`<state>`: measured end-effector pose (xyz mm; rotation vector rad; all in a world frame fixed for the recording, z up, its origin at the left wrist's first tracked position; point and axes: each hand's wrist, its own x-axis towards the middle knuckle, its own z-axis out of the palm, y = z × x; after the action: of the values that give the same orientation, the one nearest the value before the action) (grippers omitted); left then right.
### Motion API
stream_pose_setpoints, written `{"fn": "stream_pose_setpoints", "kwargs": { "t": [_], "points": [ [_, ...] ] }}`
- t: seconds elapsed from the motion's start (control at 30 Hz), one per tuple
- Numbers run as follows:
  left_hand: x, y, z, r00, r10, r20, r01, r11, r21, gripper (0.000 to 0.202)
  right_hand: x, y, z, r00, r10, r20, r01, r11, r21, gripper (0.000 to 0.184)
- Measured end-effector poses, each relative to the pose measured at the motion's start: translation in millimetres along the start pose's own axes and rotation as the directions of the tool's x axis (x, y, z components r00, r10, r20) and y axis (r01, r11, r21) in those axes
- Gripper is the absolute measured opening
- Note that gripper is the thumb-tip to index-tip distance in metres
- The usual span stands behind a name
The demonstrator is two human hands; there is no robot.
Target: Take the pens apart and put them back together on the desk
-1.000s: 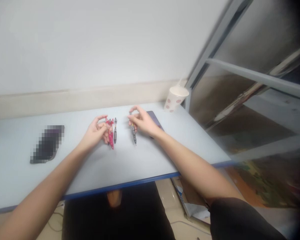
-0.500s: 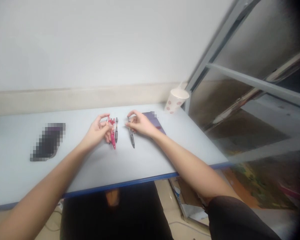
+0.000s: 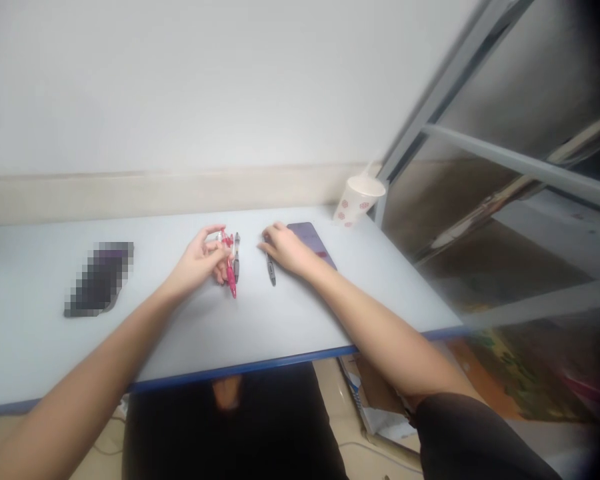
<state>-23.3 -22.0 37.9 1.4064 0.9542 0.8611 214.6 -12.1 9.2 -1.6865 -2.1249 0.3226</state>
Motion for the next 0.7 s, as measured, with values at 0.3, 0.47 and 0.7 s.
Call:
{"fn": "stream_pose_setpoints", "kwargs": {
  "t": [0.3,0.47,0.7],
  "points": [
    [4,-3,-0.8,0.976,0.108,-0.189,-0.131,0.985,-0.11,0.059,-31,-43,-15,0.989,-0.14,0.041,0.11,0.9,0.422,0.045],
    [5,-5,-4.2,0.976,0.138,-0.171,-0.155,0.984,-0.09,0.055,-36,-50,-11,0.992,-0.123,0.015,0.094,0.828,0.552,0.041],
    [0,-5,-13.4,0.937,0.347,-0.036,-0.305,0.866,0.395,0.026,-32,-45,-24,0.999,0.021,0.03,-0.036,0.644,0.764,0.061]
  ]
}}
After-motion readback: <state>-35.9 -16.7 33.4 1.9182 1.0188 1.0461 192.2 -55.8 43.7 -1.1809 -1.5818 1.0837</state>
